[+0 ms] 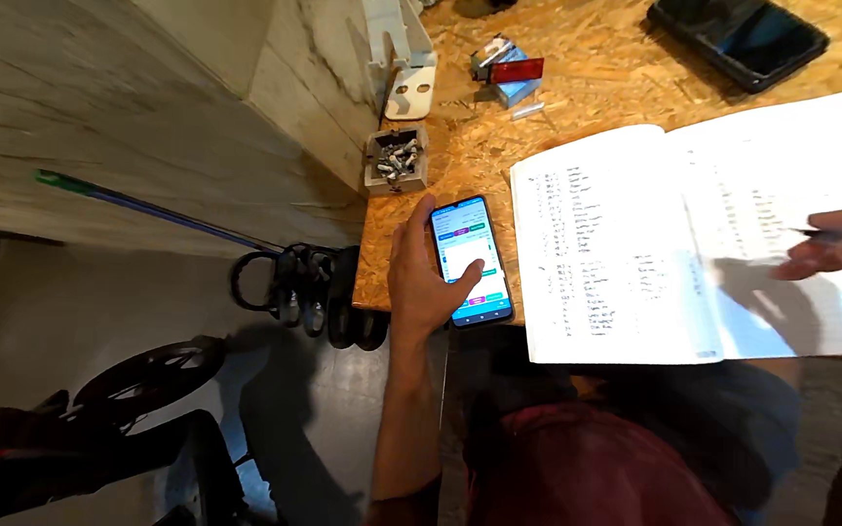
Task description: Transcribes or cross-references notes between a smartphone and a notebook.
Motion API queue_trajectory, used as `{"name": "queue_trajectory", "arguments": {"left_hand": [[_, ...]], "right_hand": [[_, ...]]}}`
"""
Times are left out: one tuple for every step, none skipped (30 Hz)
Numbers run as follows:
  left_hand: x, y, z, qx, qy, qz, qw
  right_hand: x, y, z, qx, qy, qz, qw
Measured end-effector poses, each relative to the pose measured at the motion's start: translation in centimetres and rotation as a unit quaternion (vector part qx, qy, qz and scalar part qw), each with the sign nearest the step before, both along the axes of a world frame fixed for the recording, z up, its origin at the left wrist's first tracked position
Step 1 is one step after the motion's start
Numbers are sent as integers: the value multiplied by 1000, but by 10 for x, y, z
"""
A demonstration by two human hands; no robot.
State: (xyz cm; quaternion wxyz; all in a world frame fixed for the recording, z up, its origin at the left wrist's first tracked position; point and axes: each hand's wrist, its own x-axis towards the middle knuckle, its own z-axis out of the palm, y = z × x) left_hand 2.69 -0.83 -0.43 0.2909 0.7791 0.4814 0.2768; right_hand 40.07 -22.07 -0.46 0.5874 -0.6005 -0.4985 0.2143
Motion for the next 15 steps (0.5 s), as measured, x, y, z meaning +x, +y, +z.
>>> {"name": "queue_trajectory", "arguments": {"left_hand": [[0,0,0,0,-1,-5,1000],[0,0,0,0,-8,-11,1000],[-1,0,0,0,-21,-17,1000],[-1,0,0,-1,-32,-22,999],[-2,1,0,-1,-40,-27,999],[-2,1,0,0,-46,-31,998],[-3,1,1,1,-52,-35,998],[-3,1,1,1,-56,-39,998],[-4,1,1,0,-57,-41,998],[-5,1,1,0,-58,-43,997],[-6,2,1,-1,-61,-46,997],[-7,2,1,0,-68,-52,996],[-8,3,1,-1,-76,-59,995],[-9,3,1,-2,-84,-65,994],[-9,3,1,-5,-94,-70,993]], "right_hand": [[-19,6,18,-5,-3,13,1000],[-33,12,30,-1,-10,35,999],[-43,17,37,2,-20,58,998],[-53,22,41,3,-25,74,997],[-62,27,44,1,-24,83,996],[-70,32,45,-4,-19,90,996],[-76,37,44,-12,-13,97,995],[-83,41,43,-20,-10,103,994],[-88,45,41,-27,-4,109,994],[-94,49,40,-34,2,114,993],[-99,52,40,-47,7,118,992],[-104,55,39,-61,7,125,990],[-109,58,37,-76,4,134,988],[-114,60,35,-89,-2,143,986],[-118,62,32,-101,-8,152,983]]}}
